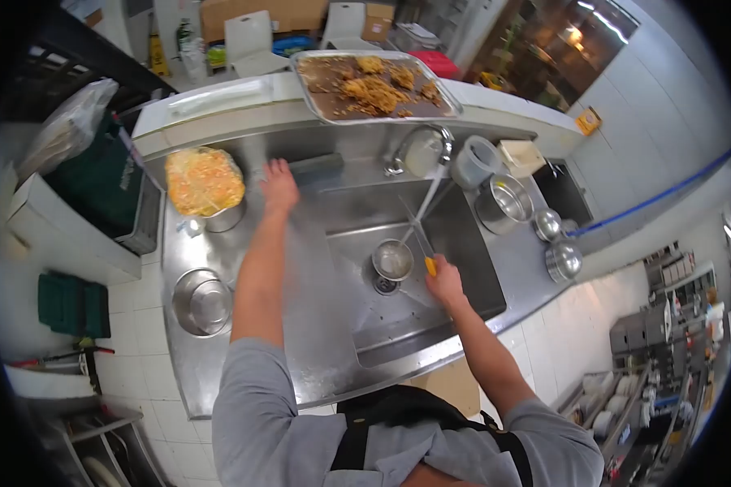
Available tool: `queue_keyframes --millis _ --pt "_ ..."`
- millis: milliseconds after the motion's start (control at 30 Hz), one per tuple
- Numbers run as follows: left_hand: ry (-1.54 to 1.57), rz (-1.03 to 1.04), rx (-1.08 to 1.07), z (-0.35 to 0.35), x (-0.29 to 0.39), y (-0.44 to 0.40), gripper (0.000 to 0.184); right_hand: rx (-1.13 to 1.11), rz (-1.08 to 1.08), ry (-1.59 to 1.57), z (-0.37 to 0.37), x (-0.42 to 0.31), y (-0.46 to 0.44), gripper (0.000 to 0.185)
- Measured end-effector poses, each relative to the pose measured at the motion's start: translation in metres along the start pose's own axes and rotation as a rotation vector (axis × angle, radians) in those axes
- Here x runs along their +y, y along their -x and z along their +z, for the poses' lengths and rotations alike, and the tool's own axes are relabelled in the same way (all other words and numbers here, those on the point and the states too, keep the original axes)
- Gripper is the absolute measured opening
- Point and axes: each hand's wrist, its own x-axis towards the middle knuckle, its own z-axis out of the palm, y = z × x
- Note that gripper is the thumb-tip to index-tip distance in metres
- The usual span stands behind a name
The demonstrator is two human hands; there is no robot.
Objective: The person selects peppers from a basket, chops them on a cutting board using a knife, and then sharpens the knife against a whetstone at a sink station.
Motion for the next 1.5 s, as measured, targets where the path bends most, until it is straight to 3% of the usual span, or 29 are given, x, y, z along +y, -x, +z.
queue_keyframes --millis 100,200,367,433,467,533,633,867,933,1000,1033,1100,1133,1167,1233,1267,1367,1500 --pt "-0.028 -0.046 -0.168 -0.018 0.009 -0.005 0.069 -0.133 0.100 0.194 -0.015 -0.004 -0.035 0.046" --pt "0.041 0.080 -0.068 -0.013 0.044 0.002 0.062 -0.076 -0.006 0.279 -0.003 0.000 -0.070 0.046" --pt "0.430 0.110 -0.153 -0.002 0.123 0.025 0.056 -0.280 0.102 0.066 0.003 0.005 -0.098 0.039" --pt "0.279 0.067 -0.179 -0.008 0.134 0.025 0.062 -0.543 0.552 -1.008 0.011 0.018 -0.112 0.034" --pt "0.120 0.046 -0.090 -0.017 0.114 0.019 0.063 -0.545 0.512 -1.006 0.007 0.021 -0.125 0.034" --pt "-0.055 0.000 0.093 0.019 0.065 -0.002 0.060 -0.632 0.684 -1.624 0.013 0.033 -0.123 0.033" --pt "-0.064 -0.118 0.027 0.019 0.018 -0.025 0.053 -0.548 0.731 -1.735 0.019 0.026 -0.128 0.036" --pt "-0.075 -0.033 -0.272 -0.022 0.011 0.014 0.032 -0.798 0.547 -1.597 -0.020 0.026 -0.104 0.035" --pt "-0.084 -0.060 -0.334 -0.040 0.020 0.054 0.031 -0.739 0.483 -1.404 -0.029 0.029 -0.101 0.034" --pt "0.248 -0.391 -0.363 -0.058 0.023 0.099 0.040 -0.740 0.435 -1.319 -0.030 0.044 -0.099 0.030" --pt "0.219 -0.428 -0.368 -0.063 0.019 0.125 0.040 -0.725 0.394 -1.279 -0.031 0.049 -0.096 0.030" --pt "1.036 -0.866 -0.444 -0.063 0.013 0.184 0.046 -0.597 0.263 -1.018 -0.044 0.052 -0.080 0.026" --pt "1.008 -0.900 -0.437 -0.064 0.012 0.215 0.046 -0.559 0.215 -0.817 -0.042 0.058 -0.076 0.028" --pt "1.112 -0.916 -0.434 -0.069 0.011 0.235 0.044 -0.588 0.208 -0.834 -0.037 0.064 -0.070 0.028" --pt "1.197 -0.917 -0.439 -0.074 0.021 0.270 0.043 -0.257 -0.140 -0.147 -0.032 0.085 -0.051 0.037" --pt "1.305 -0.928 -0.455 -0.077 0.030 0.278 0.043 -0.247 -0.128 -0.172 -0.032 0.094 -0.047 0.037" --pt "1.494 -0.929 -0.502 -0.061 0.077 0.290 0.044 -0.486 0.018 -0.233 -0.030 0.139 -0.022 0.050" --pt "1.725 -0.928 -0.595 0.008 0.151 0.255 0.038 -0.439 0.133 -0.336 -0.039 0.177 0.013 0.049"
